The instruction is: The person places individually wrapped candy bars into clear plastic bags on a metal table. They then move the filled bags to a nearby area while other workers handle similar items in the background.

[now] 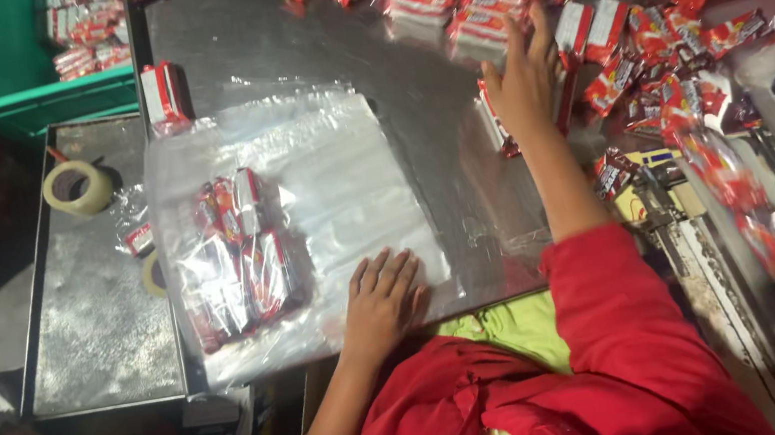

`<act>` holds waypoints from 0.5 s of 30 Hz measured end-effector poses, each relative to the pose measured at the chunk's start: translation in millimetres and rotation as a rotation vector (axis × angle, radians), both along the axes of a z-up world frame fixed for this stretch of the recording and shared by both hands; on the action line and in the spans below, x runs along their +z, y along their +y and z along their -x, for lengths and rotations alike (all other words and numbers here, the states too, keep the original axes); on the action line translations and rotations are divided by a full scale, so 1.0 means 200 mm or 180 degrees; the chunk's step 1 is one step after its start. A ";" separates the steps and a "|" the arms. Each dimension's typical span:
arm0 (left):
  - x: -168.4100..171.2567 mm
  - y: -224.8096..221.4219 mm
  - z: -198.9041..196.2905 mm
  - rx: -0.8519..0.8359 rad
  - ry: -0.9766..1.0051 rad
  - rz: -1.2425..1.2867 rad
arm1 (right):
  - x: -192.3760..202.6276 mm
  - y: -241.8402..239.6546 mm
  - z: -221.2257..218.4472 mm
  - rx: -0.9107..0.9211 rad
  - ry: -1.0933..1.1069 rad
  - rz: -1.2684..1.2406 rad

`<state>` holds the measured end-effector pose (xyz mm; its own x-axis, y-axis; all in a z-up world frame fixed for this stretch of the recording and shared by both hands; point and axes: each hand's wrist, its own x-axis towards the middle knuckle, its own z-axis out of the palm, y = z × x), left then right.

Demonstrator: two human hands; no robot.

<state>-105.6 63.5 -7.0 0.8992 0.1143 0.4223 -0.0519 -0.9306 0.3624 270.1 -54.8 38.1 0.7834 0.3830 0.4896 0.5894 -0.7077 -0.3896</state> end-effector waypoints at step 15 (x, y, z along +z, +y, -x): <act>0.28 0.00 -0.23 -0.0955 0.0043 0.0208 | 0.03 -0.94 1.24 0.0770 0.1625 -0.0455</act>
